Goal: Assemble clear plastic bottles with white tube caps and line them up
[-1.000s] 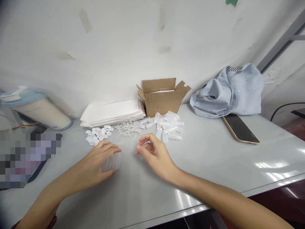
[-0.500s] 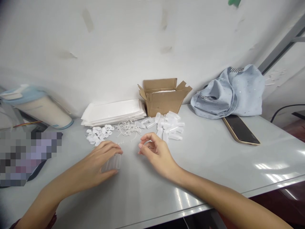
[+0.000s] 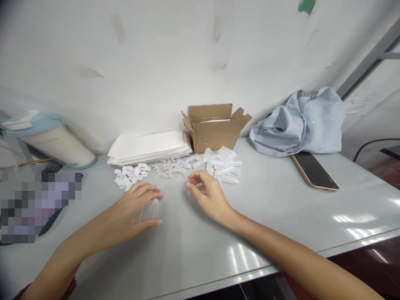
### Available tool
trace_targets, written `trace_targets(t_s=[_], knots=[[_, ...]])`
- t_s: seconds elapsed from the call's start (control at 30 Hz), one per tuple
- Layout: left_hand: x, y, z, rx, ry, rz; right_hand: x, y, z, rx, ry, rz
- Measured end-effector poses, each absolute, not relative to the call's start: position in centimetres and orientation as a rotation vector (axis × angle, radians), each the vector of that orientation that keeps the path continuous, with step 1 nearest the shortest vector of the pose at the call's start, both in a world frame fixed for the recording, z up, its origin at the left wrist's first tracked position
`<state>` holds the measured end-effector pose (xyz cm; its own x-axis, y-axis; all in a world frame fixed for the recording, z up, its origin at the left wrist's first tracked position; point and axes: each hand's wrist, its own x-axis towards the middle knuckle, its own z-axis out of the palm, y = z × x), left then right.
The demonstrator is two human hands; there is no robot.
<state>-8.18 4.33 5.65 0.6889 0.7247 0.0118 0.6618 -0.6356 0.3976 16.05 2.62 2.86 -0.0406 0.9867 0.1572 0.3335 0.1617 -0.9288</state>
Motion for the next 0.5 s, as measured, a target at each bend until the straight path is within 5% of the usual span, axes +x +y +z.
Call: trace_targets(t_s=[0.27, 0.5], knots=[[-6.9, 5.2, 5.0, 2.436, 1.228, 0.497, 16.8, 6.3, 1.1, -1.090, -2.389, 0.182], [-6.3, 4.7, 5.2, 2.469, 1.235, 0.627, 16.5, 6.9, -0.1, -1.102, -2.429, 0.098]])
